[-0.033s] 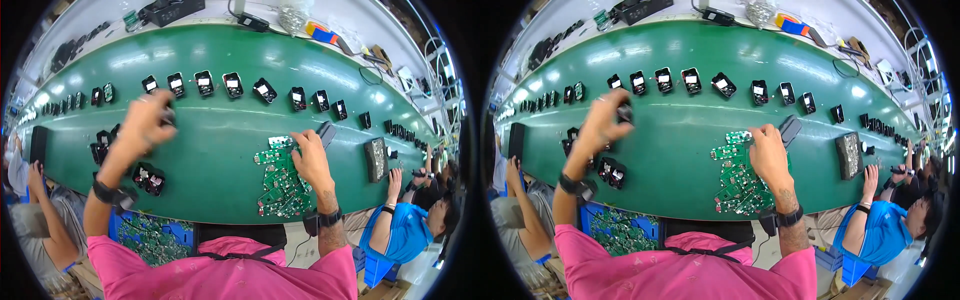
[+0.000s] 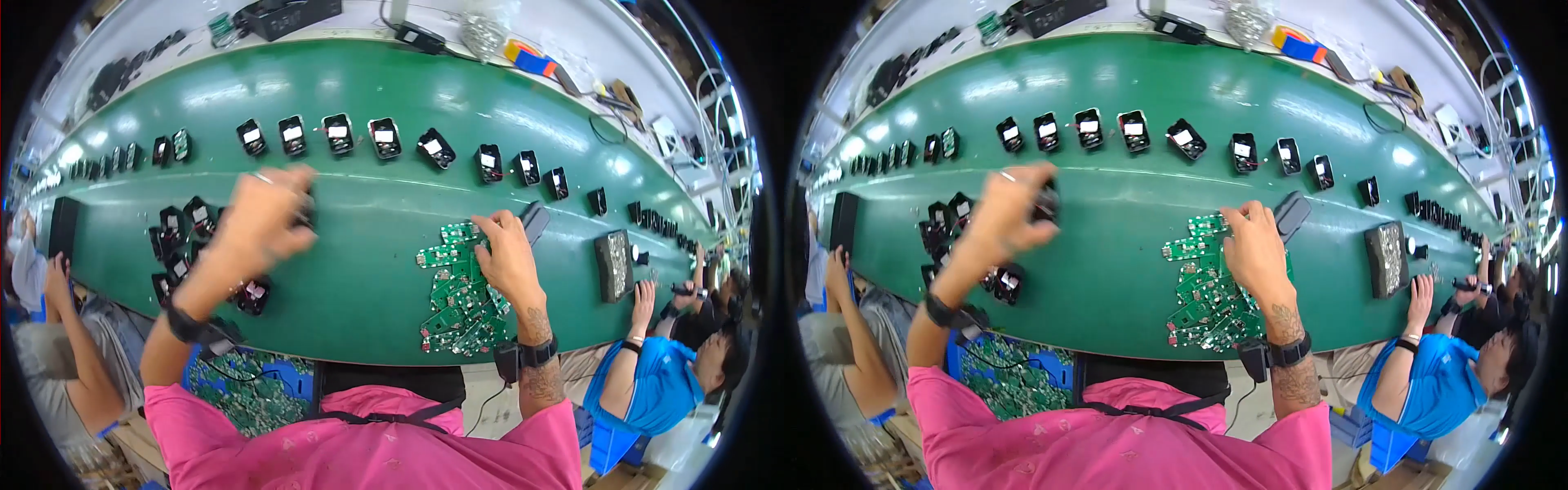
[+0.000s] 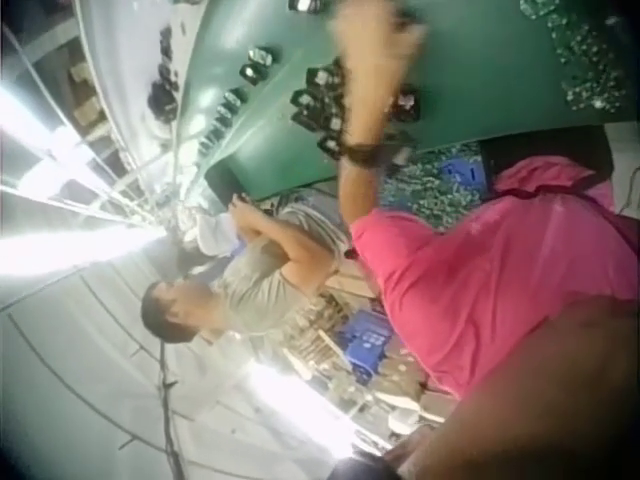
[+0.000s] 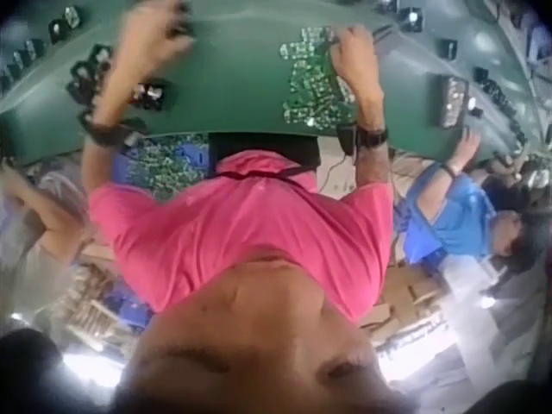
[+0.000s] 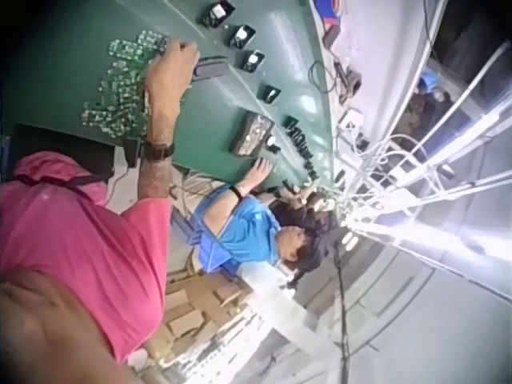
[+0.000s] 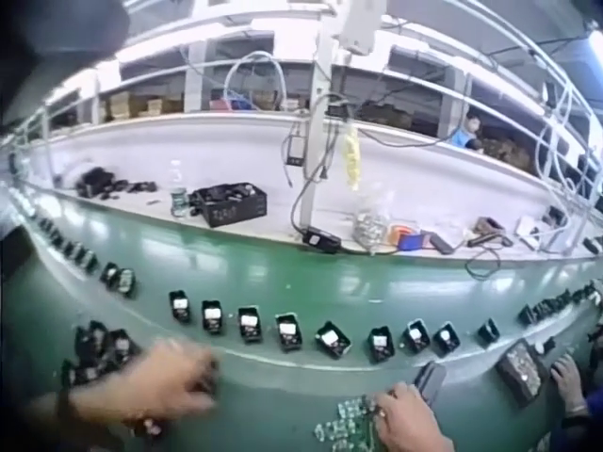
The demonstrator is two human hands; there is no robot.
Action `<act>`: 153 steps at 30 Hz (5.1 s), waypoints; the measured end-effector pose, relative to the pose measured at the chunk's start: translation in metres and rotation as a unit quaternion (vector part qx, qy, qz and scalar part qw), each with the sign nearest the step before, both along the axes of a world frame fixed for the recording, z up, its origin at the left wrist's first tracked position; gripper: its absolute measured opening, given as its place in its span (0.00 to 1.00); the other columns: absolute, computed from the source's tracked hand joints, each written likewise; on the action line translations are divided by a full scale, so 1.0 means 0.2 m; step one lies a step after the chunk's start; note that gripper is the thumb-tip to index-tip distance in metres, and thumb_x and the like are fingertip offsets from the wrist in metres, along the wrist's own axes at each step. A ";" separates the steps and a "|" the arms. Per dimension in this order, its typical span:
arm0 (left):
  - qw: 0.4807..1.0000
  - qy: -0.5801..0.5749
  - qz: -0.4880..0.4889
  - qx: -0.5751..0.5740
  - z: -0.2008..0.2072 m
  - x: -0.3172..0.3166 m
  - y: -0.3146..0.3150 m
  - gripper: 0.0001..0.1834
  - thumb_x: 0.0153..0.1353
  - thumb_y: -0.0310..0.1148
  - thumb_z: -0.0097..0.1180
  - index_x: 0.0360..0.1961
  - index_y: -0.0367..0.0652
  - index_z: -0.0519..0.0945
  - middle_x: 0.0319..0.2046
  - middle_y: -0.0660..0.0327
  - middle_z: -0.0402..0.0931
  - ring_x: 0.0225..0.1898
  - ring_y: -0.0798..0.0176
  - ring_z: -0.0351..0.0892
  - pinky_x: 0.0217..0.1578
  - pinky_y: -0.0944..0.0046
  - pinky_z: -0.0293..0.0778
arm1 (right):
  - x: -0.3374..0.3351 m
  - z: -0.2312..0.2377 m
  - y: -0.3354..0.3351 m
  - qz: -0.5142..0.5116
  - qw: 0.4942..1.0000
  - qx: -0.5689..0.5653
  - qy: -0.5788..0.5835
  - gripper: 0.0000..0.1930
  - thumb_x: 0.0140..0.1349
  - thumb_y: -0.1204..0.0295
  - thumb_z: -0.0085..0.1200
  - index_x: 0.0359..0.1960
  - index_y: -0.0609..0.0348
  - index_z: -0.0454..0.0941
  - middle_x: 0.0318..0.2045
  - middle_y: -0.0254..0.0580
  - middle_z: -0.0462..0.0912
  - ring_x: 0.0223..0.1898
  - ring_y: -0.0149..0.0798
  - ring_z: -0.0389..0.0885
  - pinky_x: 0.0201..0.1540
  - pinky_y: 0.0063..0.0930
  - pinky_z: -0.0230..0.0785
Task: Assembling circuit boards into plastic enclosures at a factory workbench.
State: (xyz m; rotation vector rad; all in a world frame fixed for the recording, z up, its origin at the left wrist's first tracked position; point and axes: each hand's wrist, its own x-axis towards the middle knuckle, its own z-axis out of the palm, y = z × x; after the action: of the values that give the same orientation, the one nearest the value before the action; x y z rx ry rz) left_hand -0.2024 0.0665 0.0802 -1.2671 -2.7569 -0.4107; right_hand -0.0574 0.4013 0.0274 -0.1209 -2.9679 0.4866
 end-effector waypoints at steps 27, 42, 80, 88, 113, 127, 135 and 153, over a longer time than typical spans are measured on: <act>0.794 -0.462 0.107 0.381 -0.27 0.97 0.14 0.18 0.71 0.35 0.51 0.54 0.35 0.80 0.30 0.59 0.83 0.24 0.71 0.79 0.26 0.69 0.72 | 0.34 0.16 -0.50 0.140 0.929 -0.337 -0.055 0.06 0.61 0.74 0.61 0.32 0.66 0.81 0.22 0.38 0.79 0.21 0.28 0.76 0.24 0.21 0.66; 0.690 -0.458 0.264 0.494 -0.41 0.99 0.01 0.18 0.69 0.34 0.54 0.53 0.31 0.78 0.38 0.57 0.82 0.35 0.70 0.78 0.38 0.70 0.75 | 0.06 -0.03 -0.64 -0.038 0.939 -0.334 -0.074 0.15 0.65 0.67 0.58 0.23 0.66 0.79 0.15 0.29 0.74 0.17 0.19 0.66 0.19 0.19 0.55; 0.705 -0.462 0.251 0.476 -0.40 0.98 0.04 0.18 0.67 0.31 0.55 0.55 0.32 0.77 0.39 0.57 0.83 0.34 0.70 0.79 0.37 0.70 0.75 | 0.10 0.01 -0.69 -0.033 0.947 -0.318 -0.031 0.16 0.63 0.69 0.59 0.22 0.70 0.76 0.14 0.30 0.72 0.18 0.22 0.64 0.21 0.25 0.56; 0.713 -0.463 0.242 0.468 -0.40 0.98 0.06 0.18 0.67 0.31 0.55 0.54 0.32 0.77 0.39 0.58 0.83 0.35 0.70 0.79 0.37 0.70 0.76 | 0.08 0.05 -0.71 -0.022 0.941 -0.337 0.001 0.16 0.64 0.69 0.58 0.22 0.69 0.77 0.14 0.30 0.72 0.18 0.21 0.64 0.21 0.24 0.56; 0.711 -0.454 0.250 0.475 -0.44 1.00 0.02 0.18 0.67 0.33 0.56 0.53 0.31 0.78 0.36 0.60 0.81 0.32 0.71 0.78 0.36 0.71 0.75 | 0.02 -0.02 -0.71 -0.102 0.862 -0.493 -0.054 0.15 0.65 0.69 0.57 0.23 0.68 0.79 0.18 0.30 0.77 0.19 0.21 0.68 0.21 0.20 0.58; 0.712 -0.455 0.247 0.474 -0.44 1.00 0.02 0.18 0.67 0.33 0.56 0.53 0.31 0.78 0.37 0.60 0.82 0.32 0.71 0.79 0.36 0.71 0.75 | 0.02 -0.04 -0.74 -0.105 0.862 -0.493 -0.055 0.15 0.65 0.67 0.58 0.24 0.67 0.80 0.17 0.33 0.77 0.14 0.23 0.68 0.16 0.19 0.57; 0.710 -0.454 0.245 0.480 -0.45 1.01 0.00 0.18 0.68 0.34 0.56 0.53 0.31 0.78 0.37 0.60 0.82 0.33 0.72 0.79 0.36 0.71 0.76 | 0.02 -0.08 -0.73 -0.108 0.895 -0.430 -0.050 0.15 0.65 0.67 0.58 0.24 0.67 0.80 0.16 0.32 0.76 0.15 0.23 0.69 0.16 0.19 0.58; 0.723 -0.558 0.024 0.407 -0.52 0.60 0.15 0.30 0.67 0.27 0.55 0.68 0.38 0.62 0.55 0.51 0.65 0.31 0.64 0.82 0.31 0.66 0.80 | 0.26 -0.23 -0.66 -0.046 0.941 -0.330 0.060 0.15 0.69 0.66 0.54 0.31 0.67 0.81 0.17 0.38 0.79 0.19 0.28 0.77 0.22 0.26 0.66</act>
State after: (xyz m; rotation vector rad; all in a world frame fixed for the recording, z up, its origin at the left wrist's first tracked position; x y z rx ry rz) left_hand -0.0818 0.0966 -0.0247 -0.7353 -2.4708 -2.7280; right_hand -0.0060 0.2694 -0.0183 -0.2795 -2.5401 1.3947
